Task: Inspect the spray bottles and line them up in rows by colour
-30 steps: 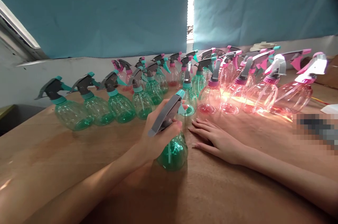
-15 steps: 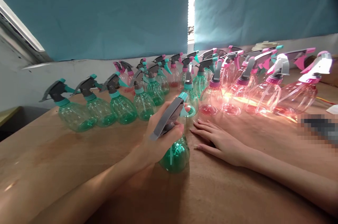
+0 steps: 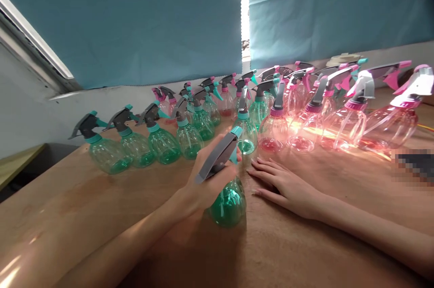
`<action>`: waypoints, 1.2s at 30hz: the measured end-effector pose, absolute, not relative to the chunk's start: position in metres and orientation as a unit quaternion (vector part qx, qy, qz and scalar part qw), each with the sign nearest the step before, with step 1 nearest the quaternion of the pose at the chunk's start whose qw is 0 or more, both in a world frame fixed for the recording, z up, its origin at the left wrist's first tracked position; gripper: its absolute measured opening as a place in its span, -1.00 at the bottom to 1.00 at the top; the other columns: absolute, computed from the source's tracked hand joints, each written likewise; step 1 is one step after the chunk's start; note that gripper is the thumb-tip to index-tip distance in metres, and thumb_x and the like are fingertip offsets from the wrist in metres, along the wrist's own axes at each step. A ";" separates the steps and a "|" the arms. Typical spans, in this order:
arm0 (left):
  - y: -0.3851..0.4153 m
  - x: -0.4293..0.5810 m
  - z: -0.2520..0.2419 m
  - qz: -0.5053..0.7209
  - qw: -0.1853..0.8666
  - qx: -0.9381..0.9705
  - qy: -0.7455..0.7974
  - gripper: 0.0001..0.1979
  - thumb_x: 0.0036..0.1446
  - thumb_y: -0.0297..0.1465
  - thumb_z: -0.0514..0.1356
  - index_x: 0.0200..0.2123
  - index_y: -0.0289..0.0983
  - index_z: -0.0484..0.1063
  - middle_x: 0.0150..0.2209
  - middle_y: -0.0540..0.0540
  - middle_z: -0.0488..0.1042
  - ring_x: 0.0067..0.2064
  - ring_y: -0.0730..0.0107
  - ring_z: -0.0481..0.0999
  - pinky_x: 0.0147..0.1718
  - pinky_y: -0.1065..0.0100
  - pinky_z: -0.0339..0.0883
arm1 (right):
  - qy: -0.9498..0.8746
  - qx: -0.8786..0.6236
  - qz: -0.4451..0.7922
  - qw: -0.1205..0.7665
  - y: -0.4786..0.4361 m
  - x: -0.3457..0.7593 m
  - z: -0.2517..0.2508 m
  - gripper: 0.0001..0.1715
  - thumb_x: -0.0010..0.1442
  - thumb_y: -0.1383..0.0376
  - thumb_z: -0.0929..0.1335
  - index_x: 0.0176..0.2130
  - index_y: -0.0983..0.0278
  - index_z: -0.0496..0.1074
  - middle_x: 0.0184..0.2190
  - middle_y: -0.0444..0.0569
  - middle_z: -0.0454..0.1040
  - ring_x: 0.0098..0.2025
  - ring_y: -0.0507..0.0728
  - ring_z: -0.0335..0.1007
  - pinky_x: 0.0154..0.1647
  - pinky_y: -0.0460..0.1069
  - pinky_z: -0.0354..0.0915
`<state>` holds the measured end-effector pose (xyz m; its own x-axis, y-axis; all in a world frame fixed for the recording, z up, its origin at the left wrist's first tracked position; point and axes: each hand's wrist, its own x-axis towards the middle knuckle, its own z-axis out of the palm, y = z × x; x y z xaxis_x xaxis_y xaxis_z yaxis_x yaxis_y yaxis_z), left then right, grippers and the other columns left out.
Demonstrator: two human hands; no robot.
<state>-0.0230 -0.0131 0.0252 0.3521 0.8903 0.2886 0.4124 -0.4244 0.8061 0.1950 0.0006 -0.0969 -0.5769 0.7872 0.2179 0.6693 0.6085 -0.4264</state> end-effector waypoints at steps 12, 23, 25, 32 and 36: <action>-0.007 -0.010 0.013 0.390 0.338 0.768 0.379 -0.67 0.04 -0.54 0.08 -0.11 -0.15 0.35 -0.38 0.06 0.26 -0.46 0.48 0.21 -0.42 0.40 0.22 | -0.882 -0.409 0.147 0.184 0.001 0.194 -0.093 -0.33 0.35 -0.06 0.16 0.25 0.25 0.26 0.31 0.08 0.16 0.37 0.30 -0.07 0.33 0.29 -0.02; -0.004 -0.004 0.009 0.392 0.353 0.762 0.376 -0.71 0.13 -0.44 0.05 -0.05 -0.12 0.28 -0.44 0.10 0.23 -0.47 0.47 0.32 -0.46 0.41 0.25 | -0.881 -0.404 0.146 0.200 0.002 0.194 -0.095 -0.37 0.36 -0.04 0.16 0.23 0.24 0.28 0.28 0.07 0.23 0.36 0.30 -0.03 0.33 0.28 -0.01; -0.005 -0.003 0.010 0.388 0.341 0.764 0.385 -0.69 0.12 -0.44 0.06 -0.04 -0.12 0.29 -0.44 0.10 0.24 -0.50 0.49 0.30 -0.47 0.41 0.25 | -0.882 -0.403 0.143 0.197 0.002 0.194 -0.096 -0.37 0.36 -0.04 0.15 0.23 0.24 0.28 0.27 0.07 0.24 0.36 0.28 -0.03 0.34 0.27 -0.03; -0.005 -0.003 0.004 0.378 0.272 0.776 0.426 -0.61 0.06 -0.45 0.13 0.01 -0.17 0.34 -0.35 0.02 0.40 -0.44 0.45 0.41 -0.47 0.41 0.34 | -0.884 -0.404 0.145 0.186 0.003 0.194 -0.098 -0.36 0.36 -0.04 0.15 0.24 0.25 0.27 0.27 0.08 0.24 0.36 0.26 -0.05 0.35 0.26 -0.06; -0.003 -0.005 -0.001 0.379 0.244 0.790 0.417 -0.58 0.04 -0.48 0.15 0.01 -0.17 0.34 -0.39 0.02 0.44 -0.47 0.44 0.43 -0.49 0.40 0.36 | -0.883 -0.408 0.146 0.182 0.003 0.195 -0.098 -0.35 0.36 -0.04 0.14 0.25 0.25 0.25 0.28 0.09 0.22 0.37 0.27 -0.07 0.34 0.28 -0.06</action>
